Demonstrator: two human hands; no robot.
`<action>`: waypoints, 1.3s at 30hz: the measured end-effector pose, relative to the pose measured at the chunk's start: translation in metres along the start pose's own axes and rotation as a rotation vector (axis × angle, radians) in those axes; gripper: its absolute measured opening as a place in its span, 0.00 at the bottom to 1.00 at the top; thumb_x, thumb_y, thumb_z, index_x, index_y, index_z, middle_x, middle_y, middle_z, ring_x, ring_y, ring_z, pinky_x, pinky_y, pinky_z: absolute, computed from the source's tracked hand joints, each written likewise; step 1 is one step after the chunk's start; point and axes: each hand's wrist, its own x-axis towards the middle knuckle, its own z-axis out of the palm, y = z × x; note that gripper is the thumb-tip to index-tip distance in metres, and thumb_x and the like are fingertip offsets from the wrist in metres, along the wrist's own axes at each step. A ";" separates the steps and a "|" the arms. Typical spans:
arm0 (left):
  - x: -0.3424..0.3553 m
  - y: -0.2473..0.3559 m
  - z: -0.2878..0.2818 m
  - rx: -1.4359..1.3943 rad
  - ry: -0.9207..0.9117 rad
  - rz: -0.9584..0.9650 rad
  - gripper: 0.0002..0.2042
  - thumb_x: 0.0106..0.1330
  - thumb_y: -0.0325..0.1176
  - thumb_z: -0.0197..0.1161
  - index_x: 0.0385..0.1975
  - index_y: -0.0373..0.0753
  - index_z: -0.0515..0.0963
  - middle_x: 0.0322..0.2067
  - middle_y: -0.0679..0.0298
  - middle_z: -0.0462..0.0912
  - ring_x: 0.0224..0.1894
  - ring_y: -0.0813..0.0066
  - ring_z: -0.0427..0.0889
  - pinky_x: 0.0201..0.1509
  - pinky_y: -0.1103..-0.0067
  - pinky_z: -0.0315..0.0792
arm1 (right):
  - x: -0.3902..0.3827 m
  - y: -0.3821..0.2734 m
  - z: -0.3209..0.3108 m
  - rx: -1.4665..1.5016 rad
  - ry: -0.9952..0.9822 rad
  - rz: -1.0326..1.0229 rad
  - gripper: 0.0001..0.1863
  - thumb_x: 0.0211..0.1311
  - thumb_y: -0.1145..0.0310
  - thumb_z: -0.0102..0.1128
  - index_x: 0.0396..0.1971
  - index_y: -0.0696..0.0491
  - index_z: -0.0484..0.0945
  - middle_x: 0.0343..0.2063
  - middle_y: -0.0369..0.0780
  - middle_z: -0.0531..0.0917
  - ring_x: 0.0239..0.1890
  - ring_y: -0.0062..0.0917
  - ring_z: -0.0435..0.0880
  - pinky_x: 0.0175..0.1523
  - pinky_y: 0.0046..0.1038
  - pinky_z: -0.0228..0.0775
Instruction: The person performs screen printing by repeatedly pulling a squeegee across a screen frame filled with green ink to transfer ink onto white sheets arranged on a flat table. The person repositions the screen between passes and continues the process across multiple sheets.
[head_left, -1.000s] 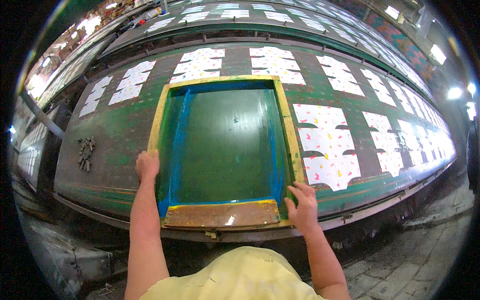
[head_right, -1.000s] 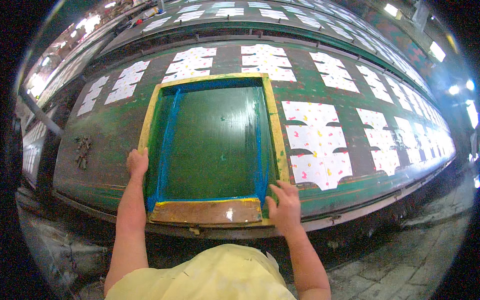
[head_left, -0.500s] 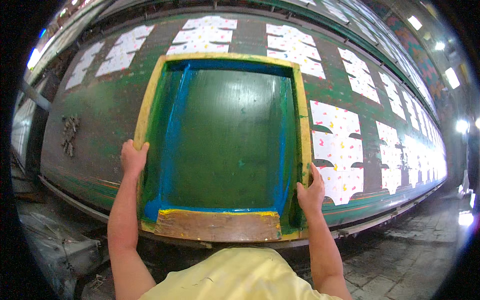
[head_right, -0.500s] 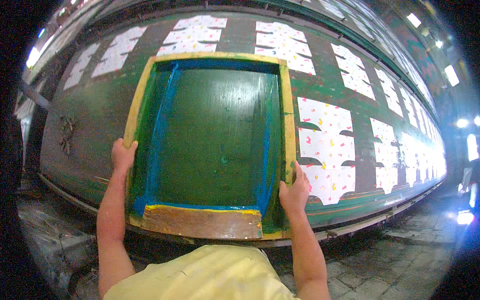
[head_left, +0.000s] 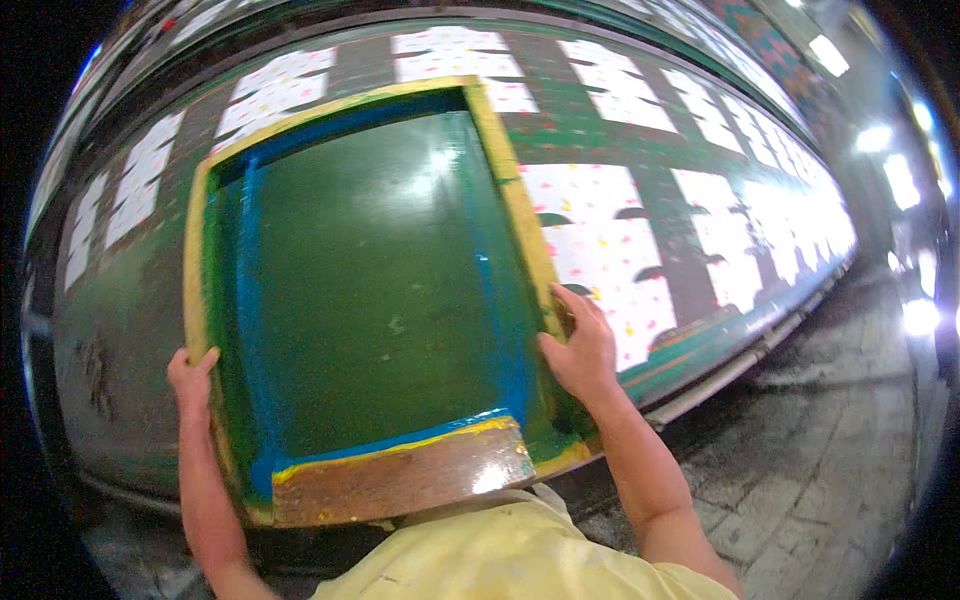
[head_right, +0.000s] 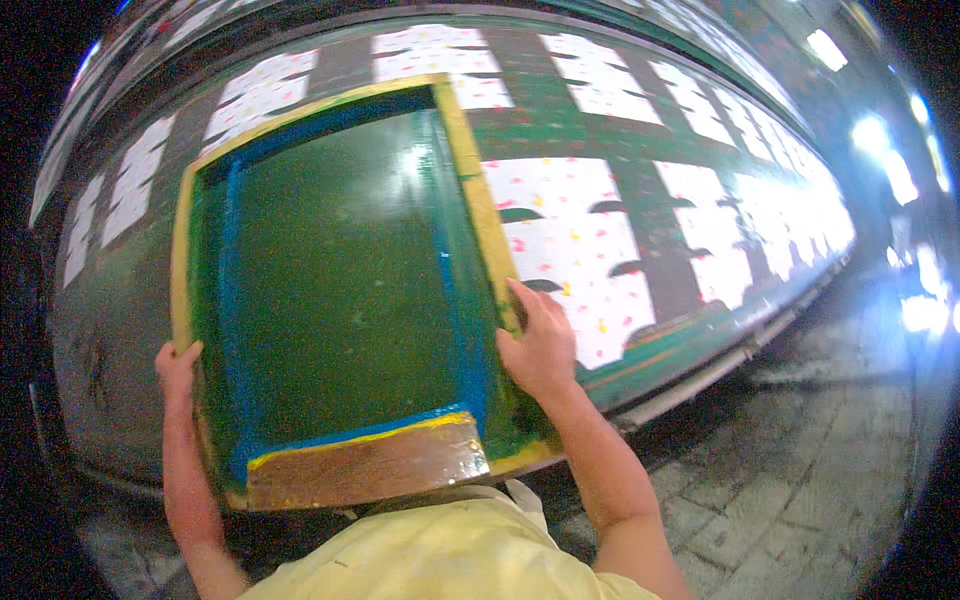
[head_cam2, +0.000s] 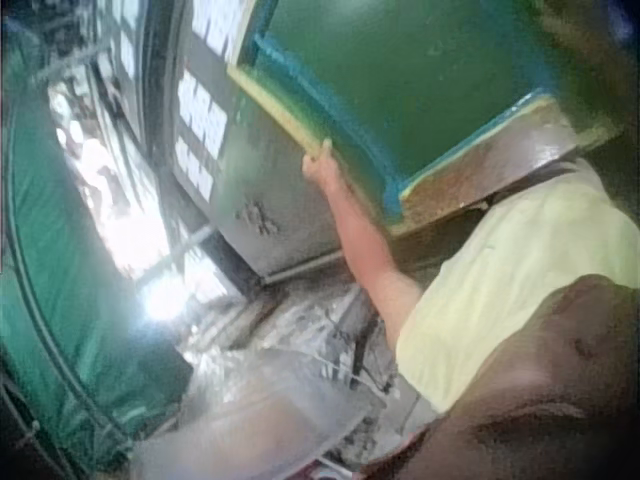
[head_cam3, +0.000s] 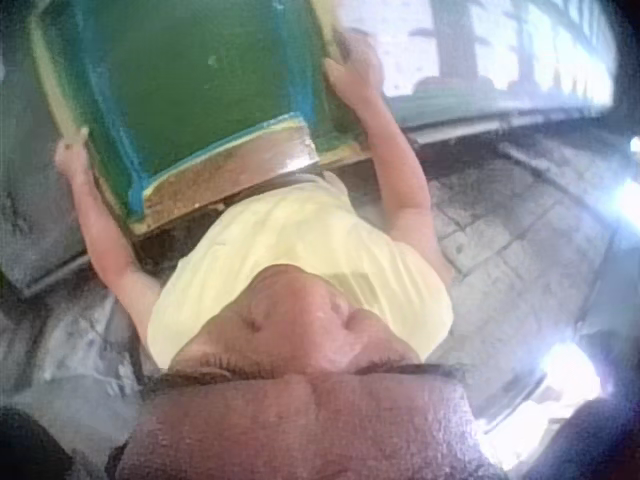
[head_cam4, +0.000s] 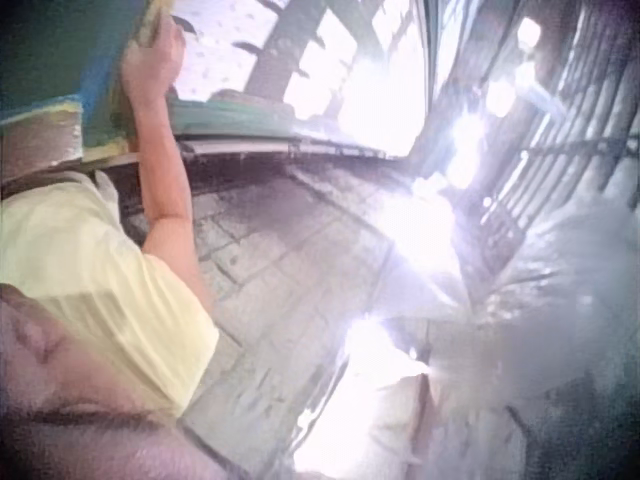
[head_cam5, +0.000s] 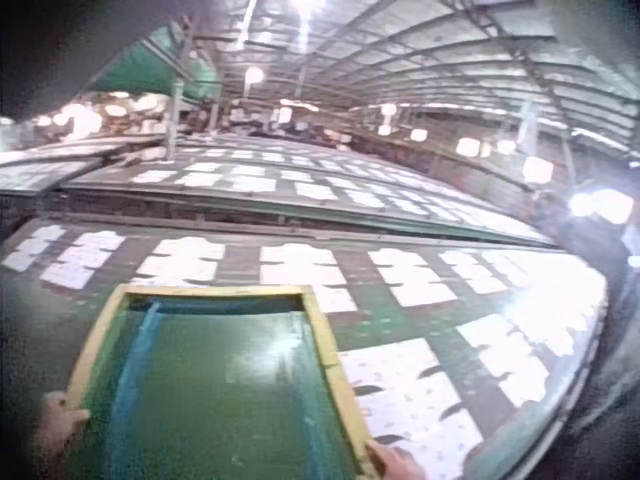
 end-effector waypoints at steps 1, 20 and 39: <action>-0.001 0.008 0.003 -0.009 0.002 0.004 0.12 0.66 0.32 0.81 0.40 0.33 0.85 0.36 0.63 0.89 0.38 0.71 0.85 0.46 0.68 0.79 | 0.006 0.009 -0.007 0.030 -0.007 0.014 0.39 0.53 0.72 0.78 0.70 0.48 0.81 0.54 0.50 0.88 0.59 0.50 0.86 0.67 0.48 0.79; -0.193 0.253 0.247 -0.068 0.062 -0.022 0.14 0.64 0.31 0.84 0.40 0.33 0.85 0.37 0.62 0.89 0.38 0.73 0.84 0.46 0.71 0.78 | 0.068 0.324 -0.156 0.120 0.023 0.367 0.42 0.52 0.82 0.71 0.73 0.48 0.80 0.66 0.47 0.86 0.68 0.43 0.86 0.75 0.40 0.77; -0.242 0.315 0.305 -0.057 0.043 -0.015 0.15 0.63 0.32 0.85 0.37 0.33 0.83 0.37 0.61 0.85 0.38 0.71 0.81 0.46 0.70 0.76 | 0.067 0.412 -0.194 0.164 0.022 0.325 0.42 0.54 0.85 0.70 0.74 0.50 0.80 0.58 0.44 0.89 0.61 0.33 0.88 0.70 0.36 0.80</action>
